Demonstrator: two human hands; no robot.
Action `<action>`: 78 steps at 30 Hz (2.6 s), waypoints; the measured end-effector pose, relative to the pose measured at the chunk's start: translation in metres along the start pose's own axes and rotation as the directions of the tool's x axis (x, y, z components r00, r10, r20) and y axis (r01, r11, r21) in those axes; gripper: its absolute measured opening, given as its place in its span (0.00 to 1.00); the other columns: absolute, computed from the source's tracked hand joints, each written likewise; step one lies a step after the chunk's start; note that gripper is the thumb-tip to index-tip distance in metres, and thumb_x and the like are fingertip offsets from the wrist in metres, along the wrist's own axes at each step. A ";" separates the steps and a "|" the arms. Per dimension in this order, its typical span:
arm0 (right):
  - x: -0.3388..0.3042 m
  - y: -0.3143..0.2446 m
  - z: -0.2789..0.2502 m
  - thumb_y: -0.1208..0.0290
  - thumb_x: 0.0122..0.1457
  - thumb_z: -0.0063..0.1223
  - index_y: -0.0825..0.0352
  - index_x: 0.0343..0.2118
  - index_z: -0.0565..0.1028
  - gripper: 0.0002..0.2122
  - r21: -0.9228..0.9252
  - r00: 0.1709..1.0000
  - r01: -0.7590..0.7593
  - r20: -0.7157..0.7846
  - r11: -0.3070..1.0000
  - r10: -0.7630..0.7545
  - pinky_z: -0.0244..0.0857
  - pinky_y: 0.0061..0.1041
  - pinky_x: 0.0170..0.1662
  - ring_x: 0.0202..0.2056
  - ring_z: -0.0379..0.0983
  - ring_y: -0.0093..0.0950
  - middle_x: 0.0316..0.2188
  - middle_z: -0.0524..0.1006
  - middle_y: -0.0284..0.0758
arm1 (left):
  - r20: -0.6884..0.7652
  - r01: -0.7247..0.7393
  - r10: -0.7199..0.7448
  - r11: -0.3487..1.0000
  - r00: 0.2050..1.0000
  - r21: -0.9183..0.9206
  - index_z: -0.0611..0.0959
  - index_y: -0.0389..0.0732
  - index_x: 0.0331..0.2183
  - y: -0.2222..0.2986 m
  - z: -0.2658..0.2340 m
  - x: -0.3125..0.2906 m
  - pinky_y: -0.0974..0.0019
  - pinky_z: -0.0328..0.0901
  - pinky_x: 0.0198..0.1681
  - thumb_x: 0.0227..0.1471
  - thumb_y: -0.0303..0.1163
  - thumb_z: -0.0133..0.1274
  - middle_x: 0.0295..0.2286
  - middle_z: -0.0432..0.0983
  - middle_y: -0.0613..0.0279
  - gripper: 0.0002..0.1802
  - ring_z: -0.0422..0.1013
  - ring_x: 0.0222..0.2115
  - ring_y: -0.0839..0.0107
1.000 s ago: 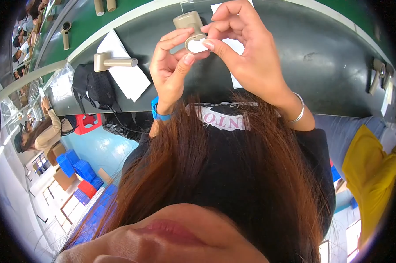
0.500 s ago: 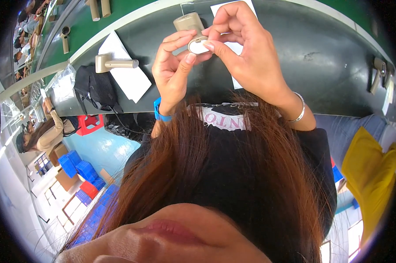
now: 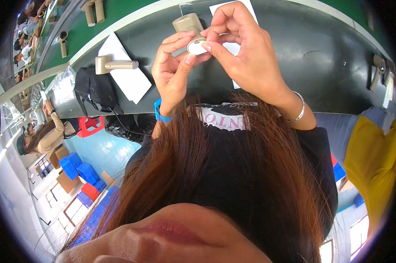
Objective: The person assembles handheld fans by hand, applying stickers to the plastic base of each fan.
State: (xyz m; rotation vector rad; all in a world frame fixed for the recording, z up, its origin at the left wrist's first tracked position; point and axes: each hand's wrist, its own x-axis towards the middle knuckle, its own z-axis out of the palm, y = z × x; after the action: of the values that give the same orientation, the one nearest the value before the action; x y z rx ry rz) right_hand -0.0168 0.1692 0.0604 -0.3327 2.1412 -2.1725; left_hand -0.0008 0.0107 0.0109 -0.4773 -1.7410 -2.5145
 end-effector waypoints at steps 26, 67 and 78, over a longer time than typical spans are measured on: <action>-0.010 -0.021 0.003 0.80 0.50 0.52 0.66 0.43 0.63 0.17 -0.555 0.991 0.059 -0.065 0.829 -0.114 0.65 0.25 0.37 0.31 0.74 0.29 0.25 0.74 0.34 | -0.111 0.011 0.000 0.995 0.994 0.096 0.72 0.29 0.38 -0.004 0.019 0.000 0.69 0.74 0.36 0.47 0.13 0.49 0.43 0.65 0.50 0.13 0.74 0.32 0.70; 0.206 0.125 -0.193 0.94 0.37 0.38 0.63 0.48 0.66 0.31 -0.939 0.863 0.329 0.259 0.095 -0.434 0.63 0.40 0.44 0.43 0.67 0.48 0.55 0.62 0.40 | -0.459 0.446 -0.014 -0.208 0.889 0.870 0.75 0.54 0.47 0.003 -0.489 0.166 0.51 0.57 0.52 0.51 0.49 0.47 0.43 0.69 0.40 0.22 0.61 0.49 0.44; 0.062 0.079 -0.113 0.82 0.52 0.48 0.65 0.45 0.70 0.16 -0.807 0.968 0.232 0.138 0.543 -0.208 0.59 0.28 0.51 0.50 0.65 0.37 0.49 0.68 0.40 | -0.094 0.150 0.445 -0.091 0.891 0.984 0.76 0.34 0.39 0.094 -0.288 0.190 0.61 0.65 0.28 0.53 0.37 0.50 0.25 0.75 0.52 0.17 0.72 0.25 0.60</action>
State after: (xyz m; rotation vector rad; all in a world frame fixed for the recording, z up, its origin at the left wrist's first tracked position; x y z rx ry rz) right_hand -0.1084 0.2649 -0.0118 -0.6986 3.1005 -1.0159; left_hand -0.2262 -0.2630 0.0559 0.0488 -2.4303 -0.3658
